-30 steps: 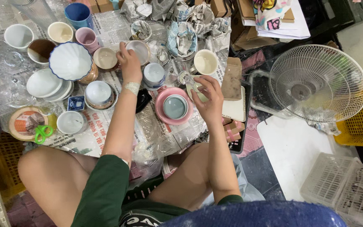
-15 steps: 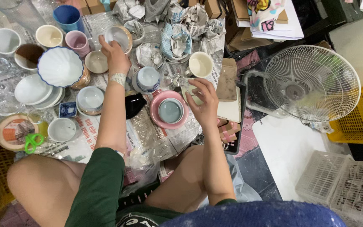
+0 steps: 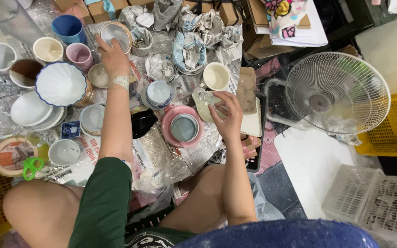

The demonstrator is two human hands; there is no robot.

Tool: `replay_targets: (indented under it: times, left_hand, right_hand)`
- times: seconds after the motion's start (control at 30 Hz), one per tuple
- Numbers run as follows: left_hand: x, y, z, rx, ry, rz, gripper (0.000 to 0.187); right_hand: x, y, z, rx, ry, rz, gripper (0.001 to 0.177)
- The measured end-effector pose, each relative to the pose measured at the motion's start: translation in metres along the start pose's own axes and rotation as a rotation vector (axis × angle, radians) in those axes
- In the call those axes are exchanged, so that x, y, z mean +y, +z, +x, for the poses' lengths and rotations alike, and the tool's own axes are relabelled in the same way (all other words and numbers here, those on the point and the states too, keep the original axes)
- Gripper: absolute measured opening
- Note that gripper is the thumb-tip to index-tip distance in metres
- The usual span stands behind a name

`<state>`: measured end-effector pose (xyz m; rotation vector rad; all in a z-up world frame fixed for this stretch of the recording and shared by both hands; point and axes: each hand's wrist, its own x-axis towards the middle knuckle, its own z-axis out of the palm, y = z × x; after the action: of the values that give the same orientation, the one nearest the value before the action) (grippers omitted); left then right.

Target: The person sits cross-legged and wraps various ceramic items, including cups, bowls, and plates, using newspaper and plastic wrap. They handle each item individually, folding the paper around it and placing the wrapped items into a black crate.

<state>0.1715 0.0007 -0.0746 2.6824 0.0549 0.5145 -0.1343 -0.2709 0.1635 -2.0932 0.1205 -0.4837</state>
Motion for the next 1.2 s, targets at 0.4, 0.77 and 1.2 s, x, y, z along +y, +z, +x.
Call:
replay_targets:
  times: [0.4,0.77,1.2]
  left_hand:
    - [0.012,-0.180,-0.062,0.000,0.346,0.009,0.066]
    - [-0.016,-0.300,-0.245,0.000,0.328,-0.134,0.047]
    - [-0.060,-0.303,-0.250,-0.127,0.302,-0.296,0.056]
  right_hand:
    - [-0.026,0.056,0.000,0.040,-0.243,-0.015,0.040]
    - [-0.028,0.223,-0.021,-0.182,-0.286,-0.055,0.033]
    - [0.025,0.298,0.053,-0.330,-0.032,0.090,0.038]
